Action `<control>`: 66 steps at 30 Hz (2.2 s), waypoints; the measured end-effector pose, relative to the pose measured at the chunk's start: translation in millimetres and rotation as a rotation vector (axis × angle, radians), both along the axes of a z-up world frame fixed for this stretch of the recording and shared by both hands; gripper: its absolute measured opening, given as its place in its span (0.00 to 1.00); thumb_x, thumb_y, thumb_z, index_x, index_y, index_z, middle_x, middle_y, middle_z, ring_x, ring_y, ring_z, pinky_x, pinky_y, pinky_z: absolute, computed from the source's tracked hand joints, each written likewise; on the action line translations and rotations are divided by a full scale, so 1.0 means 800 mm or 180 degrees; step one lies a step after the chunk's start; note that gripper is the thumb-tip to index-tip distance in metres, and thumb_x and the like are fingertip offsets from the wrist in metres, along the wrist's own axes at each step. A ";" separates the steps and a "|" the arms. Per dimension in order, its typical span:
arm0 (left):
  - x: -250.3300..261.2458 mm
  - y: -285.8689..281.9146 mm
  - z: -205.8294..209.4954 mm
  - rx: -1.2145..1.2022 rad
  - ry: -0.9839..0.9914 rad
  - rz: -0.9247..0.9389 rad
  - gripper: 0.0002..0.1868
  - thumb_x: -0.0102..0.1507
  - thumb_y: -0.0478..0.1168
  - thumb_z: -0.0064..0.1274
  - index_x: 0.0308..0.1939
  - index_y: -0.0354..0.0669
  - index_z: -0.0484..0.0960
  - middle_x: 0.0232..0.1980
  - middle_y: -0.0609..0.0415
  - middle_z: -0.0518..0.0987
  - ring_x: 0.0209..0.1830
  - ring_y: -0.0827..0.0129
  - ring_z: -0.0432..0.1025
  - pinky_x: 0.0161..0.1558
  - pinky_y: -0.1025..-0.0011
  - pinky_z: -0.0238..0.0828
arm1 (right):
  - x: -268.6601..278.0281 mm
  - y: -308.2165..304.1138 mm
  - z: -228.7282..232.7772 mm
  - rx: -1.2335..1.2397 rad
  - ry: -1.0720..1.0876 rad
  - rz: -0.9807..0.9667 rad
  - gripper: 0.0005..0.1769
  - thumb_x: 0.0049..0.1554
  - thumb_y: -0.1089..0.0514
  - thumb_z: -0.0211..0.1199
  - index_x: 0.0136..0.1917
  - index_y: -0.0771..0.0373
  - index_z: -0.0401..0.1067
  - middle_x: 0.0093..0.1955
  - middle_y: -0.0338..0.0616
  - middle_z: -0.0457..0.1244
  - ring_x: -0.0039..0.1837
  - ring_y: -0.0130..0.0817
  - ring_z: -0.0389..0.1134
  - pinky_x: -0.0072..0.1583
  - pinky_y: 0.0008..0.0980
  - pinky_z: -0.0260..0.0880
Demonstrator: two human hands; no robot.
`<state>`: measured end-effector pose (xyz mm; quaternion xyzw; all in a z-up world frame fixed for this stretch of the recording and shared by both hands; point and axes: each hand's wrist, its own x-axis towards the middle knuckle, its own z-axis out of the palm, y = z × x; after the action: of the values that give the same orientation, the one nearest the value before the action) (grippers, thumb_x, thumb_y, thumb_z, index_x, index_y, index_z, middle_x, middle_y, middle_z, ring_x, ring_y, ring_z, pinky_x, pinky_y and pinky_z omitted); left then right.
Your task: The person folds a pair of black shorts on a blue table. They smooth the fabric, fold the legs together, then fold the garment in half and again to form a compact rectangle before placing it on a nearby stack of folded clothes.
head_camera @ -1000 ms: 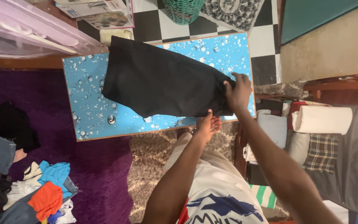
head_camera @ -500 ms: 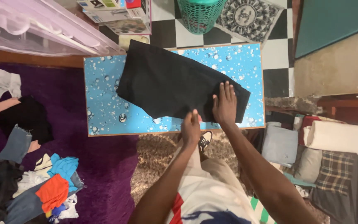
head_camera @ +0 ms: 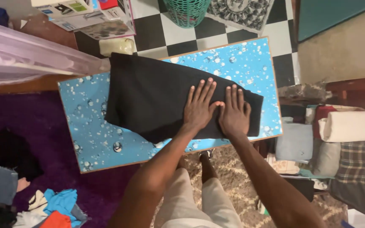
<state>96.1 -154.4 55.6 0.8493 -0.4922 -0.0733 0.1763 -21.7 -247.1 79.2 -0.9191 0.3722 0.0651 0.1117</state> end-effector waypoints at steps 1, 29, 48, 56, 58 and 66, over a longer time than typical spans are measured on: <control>0.004 0.003 0.000 0.0005 -0.0063 -0.0022 0.38 0.72 0.64 0.30 0.82 0.53 0.51 0.85 0.60 0.52 0.85 0.64 0.45 0.81 0.55 0.37 | 0.000 0.001 0.002 -0.0030 0.0040 0.0017 0.35 0.69 0.43 0.37 0.85 0.55 0.43 0.87 0.42 0.38 0.86 0.39 0.36 0.77 0.53 0.43; 0.106 0.149 0.000 0.0276 -0.0053 0.1808 0.40 0.73 0.56 0.35 0.81 0.36 0.45 0.85 0.48 0.46 0.85 0.59 0.42 0.82 0.57 0.34 | 0.043 0.036 0.019 -0.0175 -0.0722 0.0677 0.31 0.67 0.48 0.51 0.80 0.60 0.57 0.84 0.51 0.49 0.85 0.48 0.45 0.78 0.59 0.43; 0.136 0.138 -0.006 0.0220 0.0113 0.0670 0.35 0.75 0.61 0.23 0.82 0.52 0.50 0.85 0.59 0.48 0.85 0.64 0.43 0.81 0.55 0.32 | 0.085 0.083 -0.028 -0.0249 -0.0334 0.0795 0.36 0.70 0.40 0.38 0.85 0.55 0.45 0.88 0.48 0.38 0.87 0.47 0.34 0.80 0.58 0.30; 0.218 0.184 0.000 0.0416 -0.0620 0.1283 0.32 0.76 0.58 0.31 0.82 0.55 0.53 0.85 0.64 0.51 0.85 0.66 0.43 0.81 0.53 0.32 | 0.079 0.072 -0.020 -0.0079 -0.0273 0.0871 0.36 0.70 0.40 0.36 0.86 0.53 0.44 0.88 0.46 0.37 0.87 0.46 0.34 0.80 0.56 0.31; 0.224 0.196 0.011 0.0304 -0.0520 0.1535 0.34 0.75 0.59 0.32 0.82 0.50 0.53 0.85 0.59 0.52 0.85 0.64 0.45 0.81 0.51 0.33 | 0.083 0.076 -0.019 -0.0075 -0.0293 0.0859 0.35 0.70 0.40 0.36 0.86 0.53 0.44 0.88 0.45 0.37 0.87 0.46 0.34 0.81 0.56 0.31; 0.082 0.179 0.039 -0.0176 0.0078 0.0468 0.32 0.75 0.54 0.34 0.80 0.43 0.57 0.84 0.50 0.55 0.84 0.56 0.50 0.80 0.50 0.41 | 0.105 0.109 -0.024 -0.0234 -0.0029 0.0428 0.36 0.69 0.46 0.38 0.85 0.62 0.42 0.88 0.54 0.35 0.87 0.49 0.33 0.80 0.59 0.31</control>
<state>161.3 -11.5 86.7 0.8770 -0.4282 -0.0570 0.2106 62.4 -159.8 60.2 -0.9458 0.3113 0.0547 0.0750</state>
